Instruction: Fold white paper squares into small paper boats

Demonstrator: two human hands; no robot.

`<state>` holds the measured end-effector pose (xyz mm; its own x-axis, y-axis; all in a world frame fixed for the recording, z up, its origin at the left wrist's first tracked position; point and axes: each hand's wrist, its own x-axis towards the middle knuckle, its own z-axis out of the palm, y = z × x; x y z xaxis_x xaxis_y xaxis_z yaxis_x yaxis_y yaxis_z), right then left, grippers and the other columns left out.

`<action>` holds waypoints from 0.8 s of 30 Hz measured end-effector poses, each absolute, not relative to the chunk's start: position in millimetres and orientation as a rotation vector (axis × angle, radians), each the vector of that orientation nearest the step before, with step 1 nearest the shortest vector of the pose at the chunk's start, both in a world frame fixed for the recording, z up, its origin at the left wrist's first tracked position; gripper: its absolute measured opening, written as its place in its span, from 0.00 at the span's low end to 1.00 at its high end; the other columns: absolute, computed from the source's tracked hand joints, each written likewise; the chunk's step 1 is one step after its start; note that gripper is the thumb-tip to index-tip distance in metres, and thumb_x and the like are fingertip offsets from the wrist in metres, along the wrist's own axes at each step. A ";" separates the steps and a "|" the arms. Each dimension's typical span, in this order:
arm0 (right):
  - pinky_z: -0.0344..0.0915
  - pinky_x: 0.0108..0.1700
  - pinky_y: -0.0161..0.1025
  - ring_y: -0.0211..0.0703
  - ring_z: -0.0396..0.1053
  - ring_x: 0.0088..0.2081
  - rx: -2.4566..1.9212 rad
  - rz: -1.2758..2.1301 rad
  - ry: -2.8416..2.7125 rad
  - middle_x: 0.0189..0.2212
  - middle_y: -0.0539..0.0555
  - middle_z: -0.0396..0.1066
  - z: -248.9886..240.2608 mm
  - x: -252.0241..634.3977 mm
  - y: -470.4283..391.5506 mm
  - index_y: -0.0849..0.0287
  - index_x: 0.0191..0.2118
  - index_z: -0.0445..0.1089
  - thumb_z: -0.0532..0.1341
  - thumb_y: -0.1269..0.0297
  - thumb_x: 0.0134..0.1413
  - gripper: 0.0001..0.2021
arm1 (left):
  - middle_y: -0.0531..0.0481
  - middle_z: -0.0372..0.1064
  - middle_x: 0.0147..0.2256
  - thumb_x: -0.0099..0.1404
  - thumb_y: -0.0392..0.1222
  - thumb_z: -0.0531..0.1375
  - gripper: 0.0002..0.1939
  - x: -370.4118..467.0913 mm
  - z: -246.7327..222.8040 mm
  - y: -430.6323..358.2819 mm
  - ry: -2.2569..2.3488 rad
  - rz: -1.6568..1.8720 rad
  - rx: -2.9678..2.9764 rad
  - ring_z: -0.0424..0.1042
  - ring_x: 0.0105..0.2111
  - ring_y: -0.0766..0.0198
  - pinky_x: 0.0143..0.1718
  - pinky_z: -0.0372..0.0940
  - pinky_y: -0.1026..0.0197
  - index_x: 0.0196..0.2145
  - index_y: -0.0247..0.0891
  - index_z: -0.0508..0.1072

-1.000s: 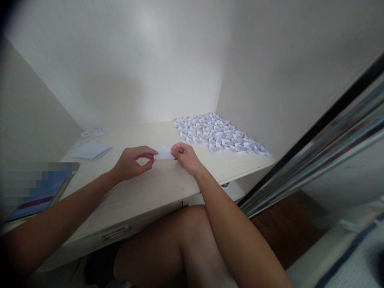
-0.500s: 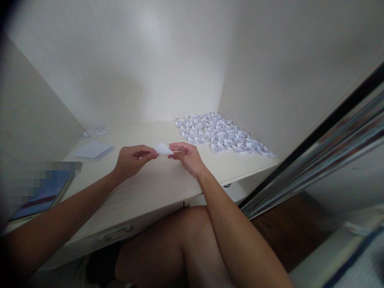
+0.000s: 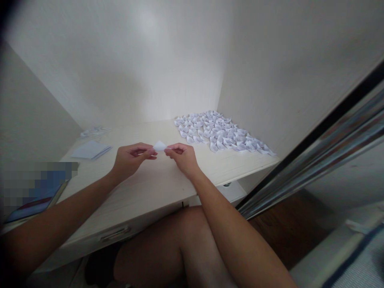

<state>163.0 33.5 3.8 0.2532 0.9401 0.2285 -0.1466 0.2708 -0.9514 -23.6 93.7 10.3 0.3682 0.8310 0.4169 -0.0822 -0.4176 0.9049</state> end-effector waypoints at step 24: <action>0.67 0.40 0.40 0.40 0.74 0.31 -0.929 0.933 -0.778 0.26 0.48 0.76 5.9 124.9 44.9 0.57 0.38 0.71 0.72 0.64 0.41 0.16 | 0.48 0.80 0.30 0.50 0.42 0.76 0.24 -15.9 14.2 88.9 0.680 1.323 1.314 0.81 0.32 0.58 0.42 0.79 0.51 0.42 0.33 0.74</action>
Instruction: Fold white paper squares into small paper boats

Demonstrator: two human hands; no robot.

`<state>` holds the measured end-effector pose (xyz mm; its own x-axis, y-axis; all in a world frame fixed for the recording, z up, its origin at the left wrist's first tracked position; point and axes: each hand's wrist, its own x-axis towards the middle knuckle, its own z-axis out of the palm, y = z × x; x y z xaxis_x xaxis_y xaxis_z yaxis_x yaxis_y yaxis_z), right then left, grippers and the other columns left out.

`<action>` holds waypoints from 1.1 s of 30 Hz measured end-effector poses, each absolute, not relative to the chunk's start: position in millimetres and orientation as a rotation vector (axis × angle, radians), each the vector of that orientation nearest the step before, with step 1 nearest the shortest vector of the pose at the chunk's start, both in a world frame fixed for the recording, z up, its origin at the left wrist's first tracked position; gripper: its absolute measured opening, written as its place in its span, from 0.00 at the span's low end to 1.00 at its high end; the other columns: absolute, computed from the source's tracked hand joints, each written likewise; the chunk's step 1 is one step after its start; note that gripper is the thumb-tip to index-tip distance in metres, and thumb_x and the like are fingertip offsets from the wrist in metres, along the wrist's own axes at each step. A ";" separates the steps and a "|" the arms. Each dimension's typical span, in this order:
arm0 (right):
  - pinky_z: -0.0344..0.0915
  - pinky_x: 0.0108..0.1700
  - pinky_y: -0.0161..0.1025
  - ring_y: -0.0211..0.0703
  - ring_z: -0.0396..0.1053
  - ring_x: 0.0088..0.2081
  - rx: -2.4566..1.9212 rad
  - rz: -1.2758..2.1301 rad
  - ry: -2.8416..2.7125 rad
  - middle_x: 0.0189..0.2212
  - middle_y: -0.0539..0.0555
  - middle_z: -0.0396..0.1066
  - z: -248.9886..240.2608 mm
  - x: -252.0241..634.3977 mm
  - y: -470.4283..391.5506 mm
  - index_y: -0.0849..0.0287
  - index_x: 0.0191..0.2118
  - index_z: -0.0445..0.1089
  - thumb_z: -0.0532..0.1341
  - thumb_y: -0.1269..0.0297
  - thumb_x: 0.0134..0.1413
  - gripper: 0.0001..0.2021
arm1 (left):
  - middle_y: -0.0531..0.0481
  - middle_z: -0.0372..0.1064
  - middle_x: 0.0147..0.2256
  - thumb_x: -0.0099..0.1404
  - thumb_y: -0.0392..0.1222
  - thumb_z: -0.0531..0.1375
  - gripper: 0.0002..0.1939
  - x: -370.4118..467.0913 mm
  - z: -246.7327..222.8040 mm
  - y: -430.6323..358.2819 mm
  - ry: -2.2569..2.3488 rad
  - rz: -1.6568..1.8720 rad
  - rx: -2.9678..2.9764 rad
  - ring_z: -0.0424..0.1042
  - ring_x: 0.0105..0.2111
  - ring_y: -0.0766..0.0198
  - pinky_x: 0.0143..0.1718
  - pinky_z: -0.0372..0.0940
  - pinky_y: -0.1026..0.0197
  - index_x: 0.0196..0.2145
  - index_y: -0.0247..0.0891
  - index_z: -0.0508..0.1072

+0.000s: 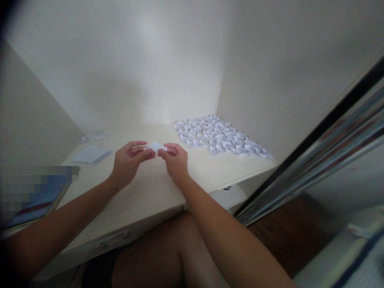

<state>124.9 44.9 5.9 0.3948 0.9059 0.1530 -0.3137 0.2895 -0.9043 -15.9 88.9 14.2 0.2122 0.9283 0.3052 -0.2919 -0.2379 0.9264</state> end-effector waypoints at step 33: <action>0.58 0.29 0.33 0.33 0.64 0.23 -0.863 0.938 -0.730 0.26 0.49 0.76 21.4 107.2 44.5 0.58 0.31 0.70 0.68 0.59 0.49 0.09 | 0.51 0.77 0.27 0.44 0.41 0.79 0.18 -16.9 28.7 90.1 0.540 1.277 0.964 0.77 0.28 0.68 0.33 0.76 0.68 0.30 0.32 0.79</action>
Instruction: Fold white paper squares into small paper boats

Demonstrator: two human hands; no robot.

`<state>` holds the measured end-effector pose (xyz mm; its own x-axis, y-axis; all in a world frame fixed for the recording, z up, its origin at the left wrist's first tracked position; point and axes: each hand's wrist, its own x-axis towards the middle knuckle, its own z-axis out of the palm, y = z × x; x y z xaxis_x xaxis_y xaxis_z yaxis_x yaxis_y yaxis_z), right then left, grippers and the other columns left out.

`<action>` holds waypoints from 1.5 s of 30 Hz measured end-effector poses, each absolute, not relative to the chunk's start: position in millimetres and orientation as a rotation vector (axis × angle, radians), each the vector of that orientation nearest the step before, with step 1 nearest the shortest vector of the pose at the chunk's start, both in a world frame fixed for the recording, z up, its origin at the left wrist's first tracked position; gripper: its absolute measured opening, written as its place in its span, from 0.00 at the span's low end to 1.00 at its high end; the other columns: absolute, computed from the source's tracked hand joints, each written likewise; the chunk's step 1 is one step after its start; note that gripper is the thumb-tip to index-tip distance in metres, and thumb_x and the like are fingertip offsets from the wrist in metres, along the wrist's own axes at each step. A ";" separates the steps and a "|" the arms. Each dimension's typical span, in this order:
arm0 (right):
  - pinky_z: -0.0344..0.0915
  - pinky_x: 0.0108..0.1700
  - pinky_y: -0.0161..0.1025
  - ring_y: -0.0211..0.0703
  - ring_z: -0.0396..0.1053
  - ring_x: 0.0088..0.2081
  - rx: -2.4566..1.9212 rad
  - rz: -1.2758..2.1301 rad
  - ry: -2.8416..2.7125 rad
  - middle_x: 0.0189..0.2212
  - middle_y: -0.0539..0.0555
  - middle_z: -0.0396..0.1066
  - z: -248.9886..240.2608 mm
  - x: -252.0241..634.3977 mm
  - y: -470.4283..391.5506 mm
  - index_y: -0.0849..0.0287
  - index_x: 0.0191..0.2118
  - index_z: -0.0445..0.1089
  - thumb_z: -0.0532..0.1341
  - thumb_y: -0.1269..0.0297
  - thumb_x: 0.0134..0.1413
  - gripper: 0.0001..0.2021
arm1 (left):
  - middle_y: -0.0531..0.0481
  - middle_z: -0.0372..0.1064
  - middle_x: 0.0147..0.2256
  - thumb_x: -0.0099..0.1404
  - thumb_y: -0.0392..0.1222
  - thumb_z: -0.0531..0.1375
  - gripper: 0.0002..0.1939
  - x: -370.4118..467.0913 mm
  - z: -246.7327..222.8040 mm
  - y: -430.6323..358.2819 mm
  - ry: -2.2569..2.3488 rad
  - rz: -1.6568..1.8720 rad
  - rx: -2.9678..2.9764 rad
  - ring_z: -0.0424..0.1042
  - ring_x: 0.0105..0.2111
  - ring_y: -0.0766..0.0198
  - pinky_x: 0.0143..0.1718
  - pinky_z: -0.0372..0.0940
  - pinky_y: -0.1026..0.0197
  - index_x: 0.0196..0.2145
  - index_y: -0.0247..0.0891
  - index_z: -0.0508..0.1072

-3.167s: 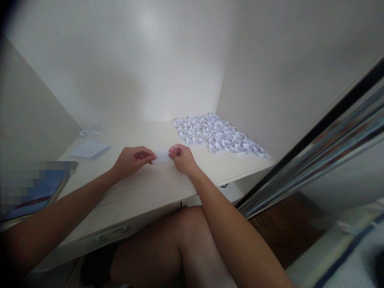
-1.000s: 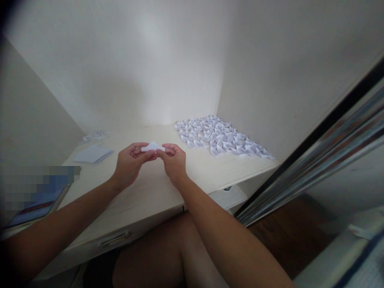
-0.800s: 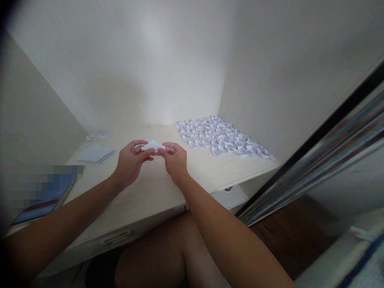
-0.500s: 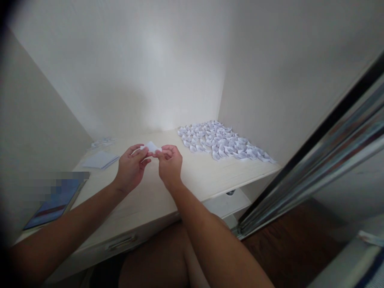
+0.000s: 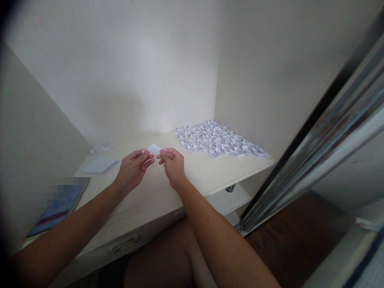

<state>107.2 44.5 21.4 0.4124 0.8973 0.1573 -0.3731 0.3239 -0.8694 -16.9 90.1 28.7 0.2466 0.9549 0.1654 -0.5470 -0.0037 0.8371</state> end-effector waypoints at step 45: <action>0.66 0.30 0.36 0.38 0.71 0.24 -1.069 0.818 -1.400 0.23 0.49 0.75 9.3 167.9 16.5 0.58 0.34 0.77 0.65 0.68 0.50 0.04 | 0.48 0.74 0.27 0.59 0.43 0.69 0.07 -31.9 22.8 100.0 0.522 0.959 1.931 0.72 0.22 0.66 0.23 0.70 0.66 0.34 0.38 0.82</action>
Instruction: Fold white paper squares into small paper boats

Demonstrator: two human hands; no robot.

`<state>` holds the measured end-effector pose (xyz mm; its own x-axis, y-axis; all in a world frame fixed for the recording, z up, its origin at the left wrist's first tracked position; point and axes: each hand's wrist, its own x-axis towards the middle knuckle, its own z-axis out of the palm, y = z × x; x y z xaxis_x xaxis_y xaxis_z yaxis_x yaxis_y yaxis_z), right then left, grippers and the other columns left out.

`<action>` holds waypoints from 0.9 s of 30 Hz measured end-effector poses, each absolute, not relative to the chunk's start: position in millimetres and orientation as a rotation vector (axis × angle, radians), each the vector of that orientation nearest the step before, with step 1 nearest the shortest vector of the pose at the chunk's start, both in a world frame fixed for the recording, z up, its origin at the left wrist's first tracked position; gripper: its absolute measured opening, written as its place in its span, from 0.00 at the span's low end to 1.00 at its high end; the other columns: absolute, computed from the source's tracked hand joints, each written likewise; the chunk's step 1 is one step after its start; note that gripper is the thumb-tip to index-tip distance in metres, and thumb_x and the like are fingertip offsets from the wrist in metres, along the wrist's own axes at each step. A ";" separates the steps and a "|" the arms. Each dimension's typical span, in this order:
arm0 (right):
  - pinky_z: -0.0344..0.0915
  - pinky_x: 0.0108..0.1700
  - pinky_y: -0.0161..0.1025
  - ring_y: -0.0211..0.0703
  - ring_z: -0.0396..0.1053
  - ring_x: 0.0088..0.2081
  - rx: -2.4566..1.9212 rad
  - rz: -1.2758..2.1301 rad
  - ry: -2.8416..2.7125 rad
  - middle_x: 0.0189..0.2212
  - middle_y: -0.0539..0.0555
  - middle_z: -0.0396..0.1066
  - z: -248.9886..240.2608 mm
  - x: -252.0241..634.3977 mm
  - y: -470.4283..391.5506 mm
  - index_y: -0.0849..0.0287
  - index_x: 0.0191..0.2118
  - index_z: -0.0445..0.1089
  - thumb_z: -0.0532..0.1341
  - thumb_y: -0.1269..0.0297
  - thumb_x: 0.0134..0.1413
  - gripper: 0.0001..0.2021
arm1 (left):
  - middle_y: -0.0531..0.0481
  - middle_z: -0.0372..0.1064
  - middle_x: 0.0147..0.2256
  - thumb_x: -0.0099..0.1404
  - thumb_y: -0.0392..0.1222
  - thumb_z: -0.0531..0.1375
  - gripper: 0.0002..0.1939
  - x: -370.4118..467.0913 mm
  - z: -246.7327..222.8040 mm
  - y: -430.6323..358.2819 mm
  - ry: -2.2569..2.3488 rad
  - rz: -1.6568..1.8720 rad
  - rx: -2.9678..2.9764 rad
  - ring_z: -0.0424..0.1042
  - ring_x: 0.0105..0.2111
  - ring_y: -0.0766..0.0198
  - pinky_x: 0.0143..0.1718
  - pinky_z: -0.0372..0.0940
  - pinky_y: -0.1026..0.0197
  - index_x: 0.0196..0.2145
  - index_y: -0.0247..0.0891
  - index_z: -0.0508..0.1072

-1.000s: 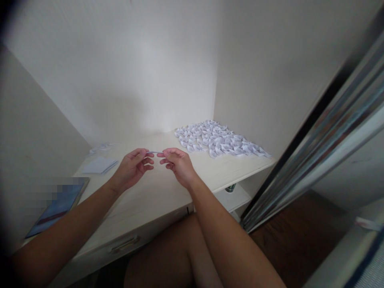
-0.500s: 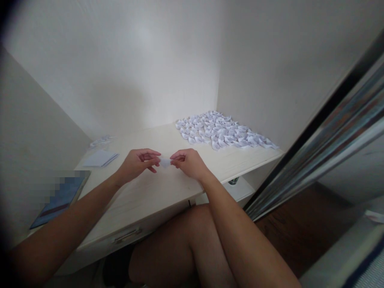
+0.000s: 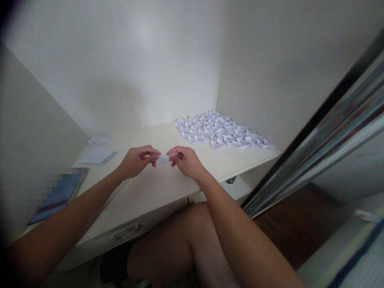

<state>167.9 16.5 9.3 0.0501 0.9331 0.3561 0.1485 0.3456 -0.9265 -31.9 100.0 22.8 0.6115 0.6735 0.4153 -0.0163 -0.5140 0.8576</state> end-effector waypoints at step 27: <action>0.66 0.32 0.35 0.37 0.70 0.26 -0.929 1.159 -1.451 0.24 0.47 0.75 14.1 175.0 6.3 0.57 0.37 0.77 0.68 0.66 0.47 0.08 | 0.47 0.75 0.23 0.56 0.46 0.72 0.11 -37.0 34.4 95.8 0.486 0.685 1.745 0.71 0.20 0.64 0.23 0.68 0.64 0.35 0.38 0.84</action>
<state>175.0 6.3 14.1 -0.1873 0.9523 0.2409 -0.0241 0.2407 -0.9703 -37.0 95.8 34.4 0.7448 0.6371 0.1985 -0.0236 -0.2720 0.9620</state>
